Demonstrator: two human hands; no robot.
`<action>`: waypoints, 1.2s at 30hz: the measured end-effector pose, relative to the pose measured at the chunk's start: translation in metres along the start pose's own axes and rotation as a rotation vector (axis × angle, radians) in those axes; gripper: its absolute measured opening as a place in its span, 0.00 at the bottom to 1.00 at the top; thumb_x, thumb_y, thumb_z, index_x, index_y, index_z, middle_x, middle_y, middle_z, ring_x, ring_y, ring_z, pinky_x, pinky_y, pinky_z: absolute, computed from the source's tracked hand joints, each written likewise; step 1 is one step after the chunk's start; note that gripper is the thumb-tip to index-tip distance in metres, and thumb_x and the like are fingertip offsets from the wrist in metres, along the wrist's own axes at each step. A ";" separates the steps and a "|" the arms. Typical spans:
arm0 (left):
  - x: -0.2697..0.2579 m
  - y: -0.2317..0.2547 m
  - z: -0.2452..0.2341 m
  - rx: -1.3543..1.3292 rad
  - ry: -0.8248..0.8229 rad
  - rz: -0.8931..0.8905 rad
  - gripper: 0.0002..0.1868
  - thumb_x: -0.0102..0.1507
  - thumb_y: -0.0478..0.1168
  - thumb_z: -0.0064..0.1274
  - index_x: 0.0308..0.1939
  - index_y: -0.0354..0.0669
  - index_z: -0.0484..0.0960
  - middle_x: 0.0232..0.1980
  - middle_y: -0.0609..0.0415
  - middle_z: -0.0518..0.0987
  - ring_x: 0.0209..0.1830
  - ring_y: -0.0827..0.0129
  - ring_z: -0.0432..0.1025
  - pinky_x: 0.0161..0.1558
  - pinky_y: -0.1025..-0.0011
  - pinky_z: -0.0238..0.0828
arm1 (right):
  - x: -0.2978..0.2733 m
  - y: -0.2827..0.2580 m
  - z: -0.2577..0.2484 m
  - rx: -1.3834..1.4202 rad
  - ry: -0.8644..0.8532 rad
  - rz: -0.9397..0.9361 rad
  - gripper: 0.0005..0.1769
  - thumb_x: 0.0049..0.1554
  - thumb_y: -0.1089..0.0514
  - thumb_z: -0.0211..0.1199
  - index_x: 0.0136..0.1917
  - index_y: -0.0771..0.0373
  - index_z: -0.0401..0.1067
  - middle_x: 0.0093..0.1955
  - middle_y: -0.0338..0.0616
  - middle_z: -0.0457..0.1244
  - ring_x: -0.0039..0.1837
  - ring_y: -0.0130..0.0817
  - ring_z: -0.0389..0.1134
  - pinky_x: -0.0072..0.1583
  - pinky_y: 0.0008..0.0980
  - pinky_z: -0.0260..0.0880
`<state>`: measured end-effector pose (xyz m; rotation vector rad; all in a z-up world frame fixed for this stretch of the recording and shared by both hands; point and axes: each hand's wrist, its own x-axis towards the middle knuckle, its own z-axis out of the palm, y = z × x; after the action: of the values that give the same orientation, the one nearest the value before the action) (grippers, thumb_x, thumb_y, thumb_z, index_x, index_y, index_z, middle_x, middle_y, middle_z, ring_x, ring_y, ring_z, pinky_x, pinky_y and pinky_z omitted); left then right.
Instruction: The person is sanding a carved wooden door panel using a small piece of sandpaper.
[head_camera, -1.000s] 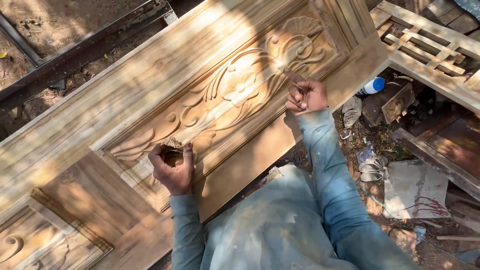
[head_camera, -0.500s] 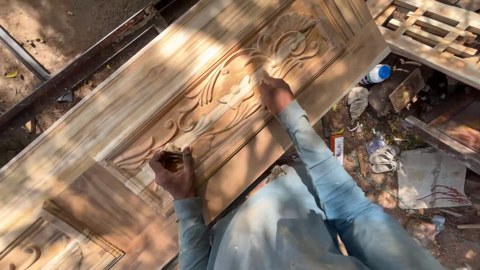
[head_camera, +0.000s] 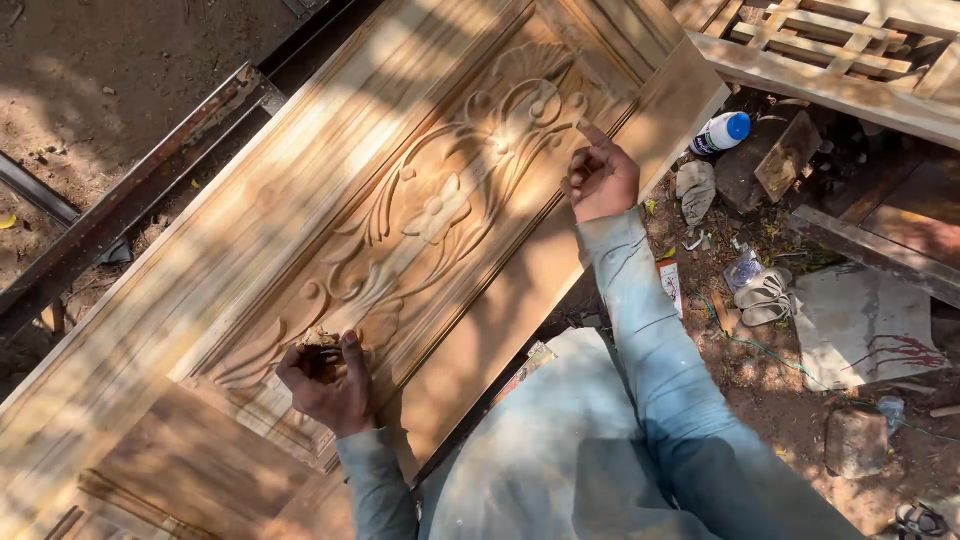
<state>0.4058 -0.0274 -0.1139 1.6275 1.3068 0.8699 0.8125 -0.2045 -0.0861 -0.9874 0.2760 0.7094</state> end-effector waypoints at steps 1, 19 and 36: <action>0.000 -0.002 0.002 -0.026 -0.003 0.015 0.29 0.64 0.45 0.72 0.56 0.35 0.69 0.40 0.52 0.79 0.38 0.71 0.75 0.43 0.74 0.74 | 0.006 -0.011 -0.012 -0.002 0.068 -0.040 0.26 0.59 0.61 0.50 0.70 0.67 0.70 0.35 0.42 0.63 0.32 0.33 0.59 0.34 0.32 0.57; -0.001 -0.004 0.007 -0.108 0.009 -0.062 0.30 0.64 0.41 0.72 0.58 0.36 0.67 0.43 0.53 0.78 0.39 0.73 0.75 0.42 0.77 0.75 | 0.069 -0.047 -0.022 -0.260 -0.232 0.286 0.31 0.66 0.55 0.44 0.82 0.48 0.59 0.25 0.36 0.56 0.22 0.31 0.49 0.28 0.32 0.50; 0.002 0.003 0.009 -0.122 0.017 -0.055 0.28 0.64 0.38 0.71 0.57 0.36 0.68 0.43 0.52 0.79 0.38 0.72 0.76 0.42 0.76 0.76 | 0.119 -0.023 -0.064 -1.364 -0.071 -0.368 0.20 0.67 0.58 0.54 0.69 0.53 0.78 0.35 0.50 0.64 0.34 0.42 0.61 0.38 0.38 0.64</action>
<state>0.4158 -0.0270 -0.1145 1.4865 1.2790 0.9141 0.9224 -0.2162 -0.1669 -2.2161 -0.5461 0.5377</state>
